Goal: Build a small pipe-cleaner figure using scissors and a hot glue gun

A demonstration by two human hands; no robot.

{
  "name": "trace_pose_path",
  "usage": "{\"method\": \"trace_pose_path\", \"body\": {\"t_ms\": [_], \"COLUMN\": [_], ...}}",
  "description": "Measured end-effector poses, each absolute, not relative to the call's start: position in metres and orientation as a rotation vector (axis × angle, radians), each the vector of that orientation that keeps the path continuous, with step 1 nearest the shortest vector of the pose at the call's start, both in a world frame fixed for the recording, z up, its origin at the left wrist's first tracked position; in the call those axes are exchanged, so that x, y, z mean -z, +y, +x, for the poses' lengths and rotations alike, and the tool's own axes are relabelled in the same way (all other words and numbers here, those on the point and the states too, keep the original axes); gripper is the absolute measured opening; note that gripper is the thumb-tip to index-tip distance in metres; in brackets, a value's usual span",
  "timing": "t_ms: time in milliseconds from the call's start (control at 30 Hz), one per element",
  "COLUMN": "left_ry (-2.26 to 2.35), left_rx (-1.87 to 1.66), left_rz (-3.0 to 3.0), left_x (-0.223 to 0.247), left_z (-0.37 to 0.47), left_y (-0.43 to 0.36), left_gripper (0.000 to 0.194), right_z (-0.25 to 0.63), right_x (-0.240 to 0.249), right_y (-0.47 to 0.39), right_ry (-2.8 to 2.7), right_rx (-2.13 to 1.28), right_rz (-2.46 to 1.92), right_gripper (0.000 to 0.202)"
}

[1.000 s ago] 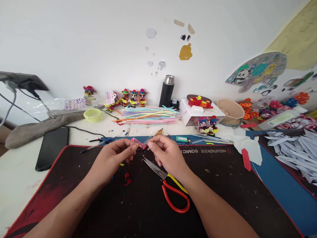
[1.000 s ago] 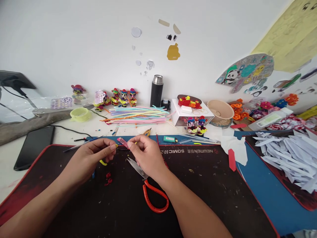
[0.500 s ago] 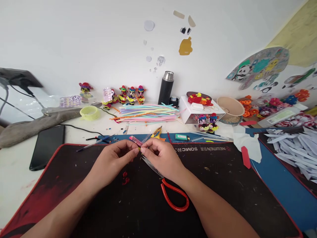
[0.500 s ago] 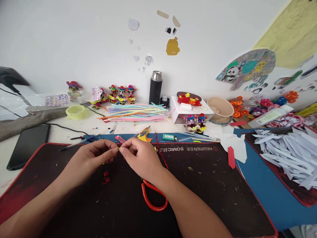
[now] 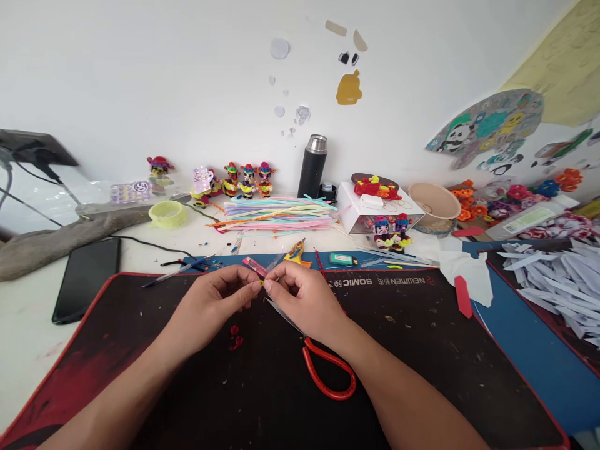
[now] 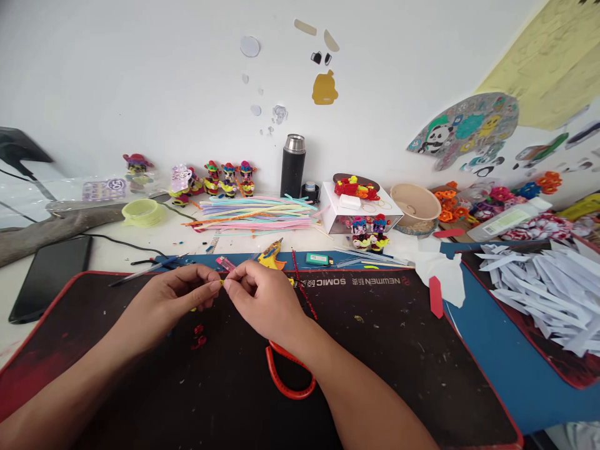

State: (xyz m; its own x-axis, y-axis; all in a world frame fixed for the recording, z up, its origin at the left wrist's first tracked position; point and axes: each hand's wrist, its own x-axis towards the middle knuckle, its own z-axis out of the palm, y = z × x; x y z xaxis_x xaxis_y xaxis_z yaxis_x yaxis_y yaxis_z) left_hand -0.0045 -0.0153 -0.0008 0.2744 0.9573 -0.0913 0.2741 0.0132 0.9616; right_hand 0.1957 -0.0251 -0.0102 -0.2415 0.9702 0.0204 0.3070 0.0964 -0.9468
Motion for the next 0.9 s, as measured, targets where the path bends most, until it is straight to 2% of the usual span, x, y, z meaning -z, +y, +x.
{"method": "trace_pose_path", "body": {"t_ms": [267,600,900], "left_ry": [1.219,1.377,1.428], "left_rx": [-0.78,-0.826,-0.824], "left_rz": [1.501,1.753,1.794], "left_x": [0.0033,0.0013,0.0014], "left_z": [-0.0059,0.0006,0.0035], "left_y": [-0.0167,-0.0202,-0.0212], "left_gripper": [0.038,0.03,0.029], "right_z": [0.1953,0.1934,0.1916], "right_x": [0.0138,0.0107,0.0136], "right_y": [-0.0248,-0.0277,-0.0285], "right_ry": [-1.682,-1.837,-1.872], "right_rx": [-1.137,-0.829,-0.783], "right_rz": [-1.273,-1.375,-1.36], "right_gripper": [0.01,0.01,0.009]}}
